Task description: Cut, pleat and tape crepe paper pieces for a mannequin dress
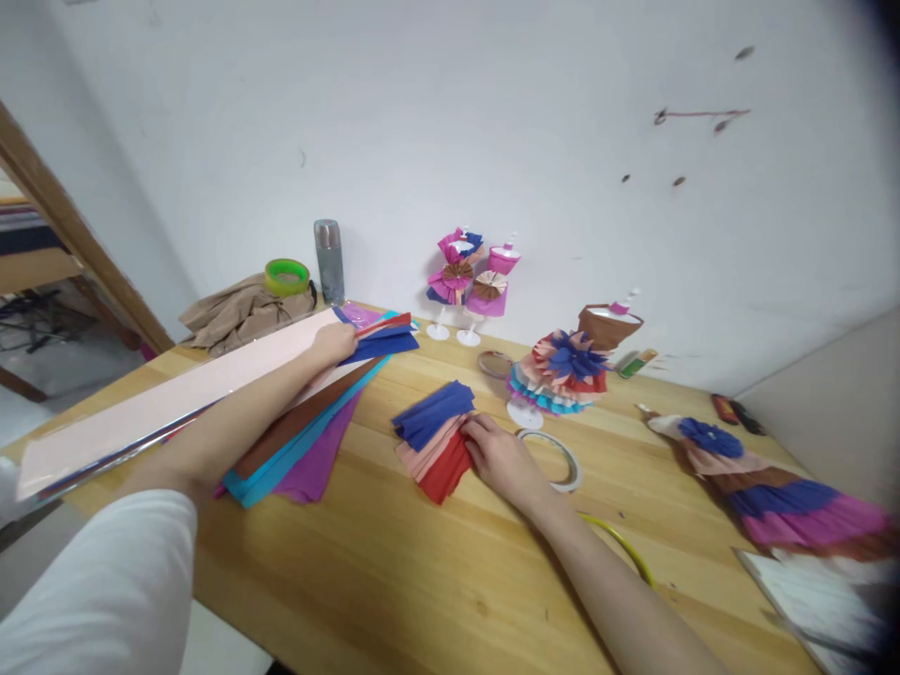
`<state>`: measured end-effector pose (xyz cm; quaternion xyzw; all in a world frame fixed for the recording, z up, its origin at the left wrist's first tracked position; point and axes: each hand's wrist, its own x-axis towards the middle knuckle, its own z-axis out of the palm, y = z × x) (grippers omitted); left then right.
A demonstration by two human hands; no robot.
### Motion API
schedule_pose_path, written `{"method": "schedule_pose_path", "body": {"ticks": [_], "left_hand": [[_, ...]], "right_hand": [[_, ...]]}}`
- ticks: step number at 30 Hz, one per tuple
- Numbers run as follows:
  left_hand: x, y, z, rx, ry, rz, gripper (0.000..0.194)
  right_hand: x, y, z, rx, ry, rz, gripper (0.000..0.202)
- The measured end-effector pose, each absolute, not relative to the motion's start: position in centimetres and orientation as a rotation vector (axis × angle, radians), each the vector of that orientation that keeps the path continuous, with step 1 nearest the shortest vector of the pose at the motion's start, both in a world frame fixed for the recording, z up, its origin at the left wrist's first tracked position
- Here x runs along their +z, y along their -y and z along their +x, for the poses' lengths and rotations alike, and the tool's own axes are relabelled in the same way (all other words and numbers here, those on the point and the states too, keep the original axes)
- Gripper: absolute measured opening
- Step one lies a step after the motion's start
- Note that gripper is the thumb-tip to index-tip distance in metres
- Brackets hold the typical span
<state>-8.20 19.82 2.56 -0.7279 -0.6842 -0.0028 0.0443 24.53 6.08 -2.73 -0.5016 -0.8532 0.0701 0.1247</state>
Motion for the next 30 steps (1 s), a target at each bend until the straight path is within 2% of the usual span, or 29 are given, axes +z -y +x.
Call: {"method": "schedule_pose_path", "body": {"ticks": [7,12,21,30], "left_hand": [[4.6,-20.8,-10.8,-0.063,2.098,-2.156,0.040],[3.9,-19.7,-10.0,0.016,1.962,-2.233,0.043],[2.2,-18.3,-7.5,0.239,1.777,-2.427,0.032],[2.2,-20.6,-8.2,0.197,1.873,-2.371,0.025]], "right_hand": [[-2.8,-6.2,24.6,0.210,2.488,-1.453,0.024],[-2.9,-6.2,24.5,0.210,2.483,-1.459,0.024],[-3.2,-6.3,24.5,0.198,2.485,-1.449,0.025],[-2.7,-6.2,24.4,0.196,2.496,-1.471,0.023]]}}
